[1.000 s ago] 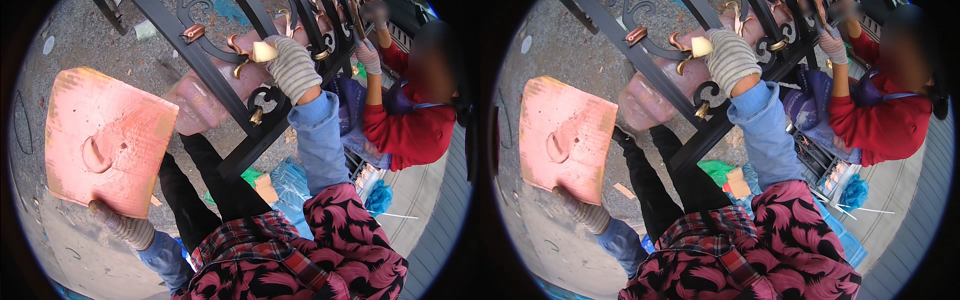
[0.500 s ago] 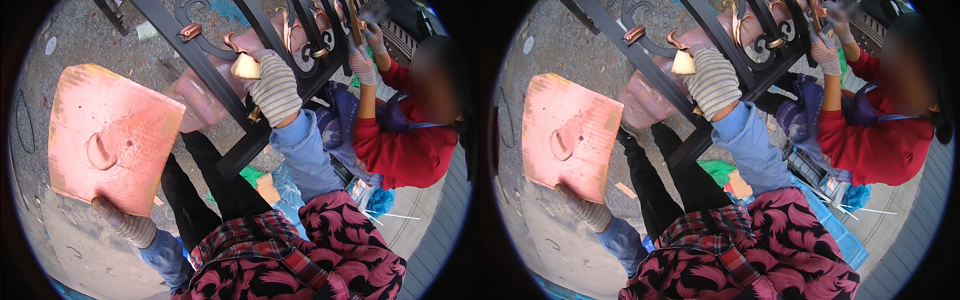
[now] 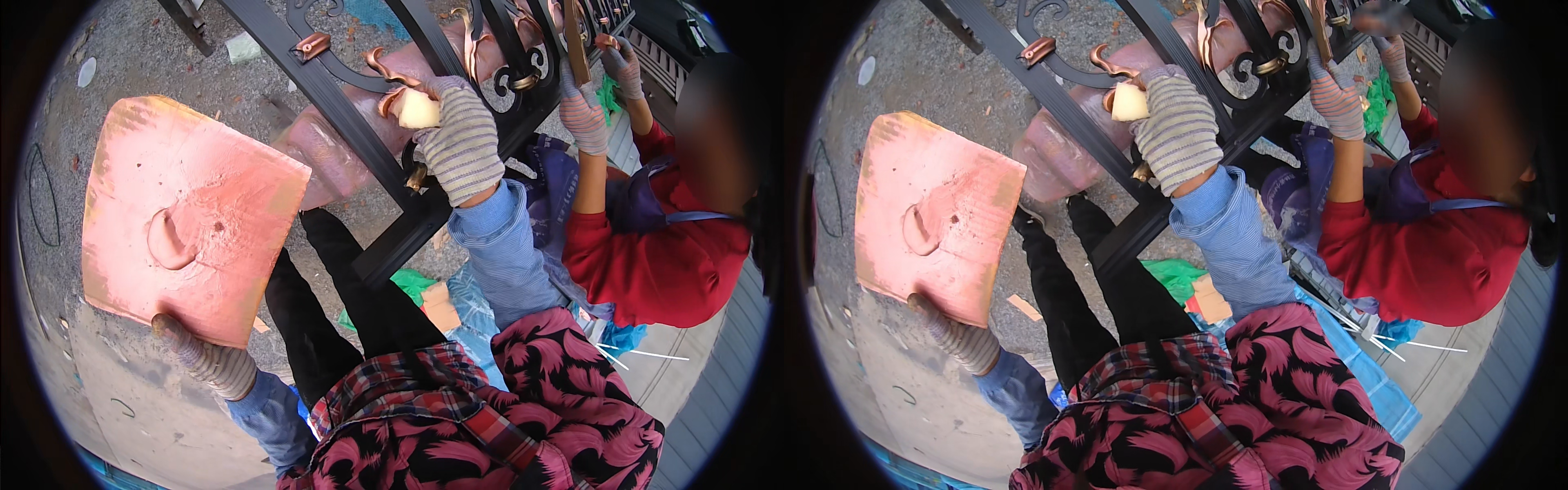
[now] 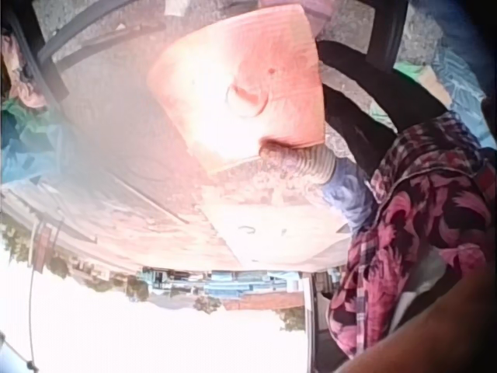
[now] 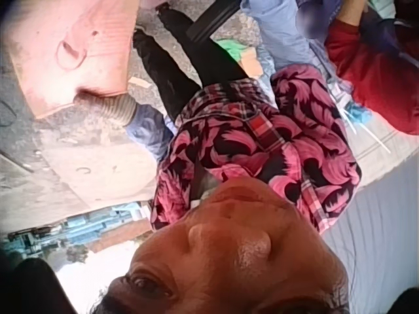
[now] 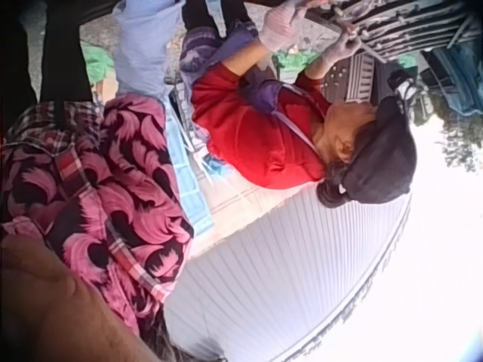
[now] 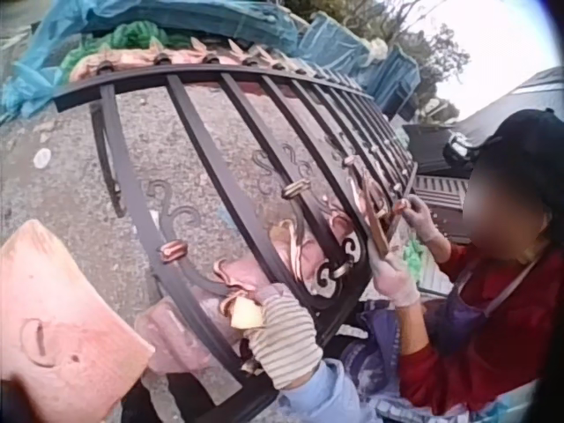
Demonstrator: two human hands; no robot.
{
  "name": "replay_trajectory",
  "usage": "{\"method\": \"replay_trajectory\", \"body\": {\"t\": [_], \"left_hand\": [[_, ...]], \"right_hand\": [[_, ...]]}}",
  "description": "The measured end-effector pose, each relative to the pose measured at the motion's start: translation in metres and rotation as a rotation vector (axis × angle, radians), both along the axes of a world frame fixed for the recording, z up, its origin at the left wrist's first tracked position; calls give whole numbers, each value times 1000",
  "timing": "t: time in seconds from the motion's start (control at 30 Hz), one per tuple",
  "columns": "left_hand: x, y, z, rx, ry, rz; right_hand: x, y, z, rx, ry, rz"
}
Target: The person applies copper-colored paint to the ornate scrollwork of a black metal gate using a sponge. They hold a paint-soaked board in the other hand and repeatedly dab the sponge onto the gate's decorative elements. Another person is visible working on a different section of the gate in the background.
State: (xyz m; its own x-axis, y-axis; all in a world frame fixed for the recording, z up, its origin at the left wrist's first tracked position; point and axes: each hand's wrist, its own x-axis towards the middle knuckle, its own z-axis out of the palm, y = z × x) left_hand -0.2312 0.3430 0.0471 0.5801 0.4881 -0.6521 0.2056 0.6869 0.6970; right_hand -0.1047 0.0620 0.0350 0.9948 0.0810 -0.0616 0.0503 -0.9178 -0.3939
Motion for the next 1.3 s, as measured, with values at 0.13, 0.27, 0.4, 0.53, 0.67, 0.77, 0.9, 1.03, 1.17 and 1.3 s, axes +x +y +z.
{"method": "replay_trajectory", "body": {"t": [0.13,0.27,0.4,0.53,0.67,0.77,0.9,1.03,1.17,1.3], "left_hand": [[1,0,-2,-44,-26,-22],[7,-4,4,-29,-2,-64],[14,-17,7,43,65,-132],[18,-42,2,-8,45,-305],[21,-48,7,-70,64,-394],[21,-44,5,-101,49,-496],[20,-35,-1,-97,114,-631],[28,-31,-1,-118,102,-669],[42,-28,-1,-269,17,-569],[54,-24,-2,-165,67,-575]], "right_hand": [[-3,7,-6,-56,-16,76],[-4,-3,6,-53,-80,-16],[-6,-14,21,206,-38,-197],[-18,5,58,687,116,-348],[-36,32,70,562,101,-113],[-32,53,79,417,6,5],[-34,80,69,295,43,-8],[-35,76,76,169,51,-128],[-37,98,76,58,-17,-40],[-41,90,65,70,-42,-76]]}}
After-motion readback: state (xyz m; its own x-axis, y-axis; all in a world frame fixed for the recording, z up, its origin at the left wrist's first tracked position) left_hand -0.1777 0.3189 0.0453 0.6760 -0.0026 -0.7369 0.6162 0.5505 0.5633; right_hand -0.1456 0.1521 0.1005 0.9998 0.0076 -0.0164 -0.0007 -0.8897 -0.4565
